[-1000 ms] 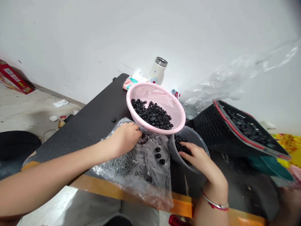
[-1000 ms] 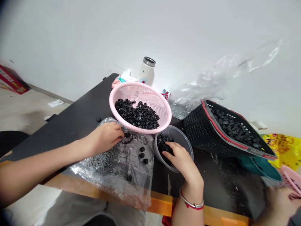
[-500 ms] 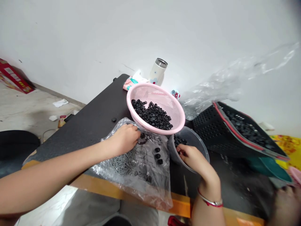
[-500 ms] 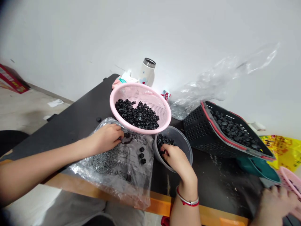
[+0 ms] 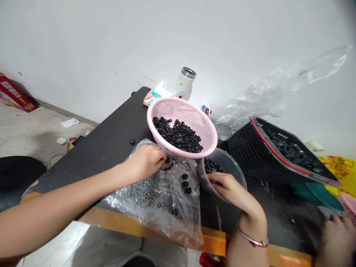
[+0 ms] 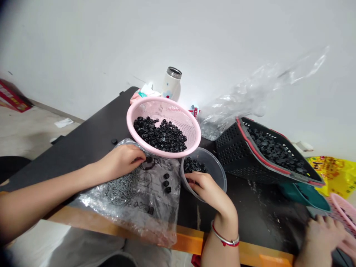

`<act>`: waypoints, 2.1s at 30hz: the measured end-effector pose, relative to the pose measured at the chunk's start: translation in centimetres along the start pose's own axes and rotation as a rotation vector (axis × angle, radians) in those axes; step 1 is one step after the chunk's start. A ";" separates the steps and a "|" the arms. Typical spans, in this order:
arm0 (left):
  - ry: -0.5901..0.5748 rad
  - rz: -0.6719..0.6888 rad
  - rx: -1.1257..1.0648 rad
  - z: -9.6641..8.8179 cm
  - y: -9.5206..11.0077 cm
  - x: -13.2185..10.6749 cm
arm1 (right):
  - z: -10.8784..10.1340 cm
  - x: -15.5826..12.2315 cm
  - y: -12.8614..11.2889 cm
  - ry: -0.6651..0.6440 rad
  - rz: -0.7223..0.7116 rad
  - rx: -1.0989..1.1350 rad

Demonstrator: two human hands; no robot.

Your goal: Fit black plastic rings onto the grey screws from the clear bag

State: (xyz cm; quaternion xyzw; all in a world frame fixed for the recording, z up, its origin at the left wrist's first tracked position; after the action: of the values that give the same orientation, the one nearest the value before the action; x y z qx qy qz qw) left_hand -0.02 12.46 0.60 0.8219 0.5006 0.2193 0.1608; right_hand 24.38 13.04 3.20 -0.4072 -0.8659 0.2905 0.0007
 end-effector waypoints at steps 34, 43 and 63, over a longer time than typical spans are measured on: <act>-0.045 -0.279 -1.052 2.5 2.7 -1.9 | 8.5 2.8 -5.8 0.304 0.075 1.306; -0.006 -0.121 -0.829 0.8 3.7 -1.7 | 9.0 3.1 -6.6 0.239 0.025 1.545; 0.169 0.069 -0.466 -2.1 5.2 -2.0 | 9.2 3.2 -6.3 0.220 0.017 1.524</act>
State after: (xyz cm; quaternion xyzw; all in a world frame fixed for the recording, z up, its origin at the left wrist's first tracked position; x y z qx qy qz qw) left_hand 1.97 8.42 4.44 0.7580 0.4199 0.4019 0.2959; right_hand 15.57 7.57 -1.99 -0.3272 -0.4183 0.7648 0.3649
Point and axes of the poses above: each hand's wrist, its own x-axis towards the middle knuckle, its own z-axis out of the palm, y = z × x, the point moved 7 cm from there along x, towards the middle knuckle, and after that the axes turned 2 degrees about -y, right-handed, at the moved point
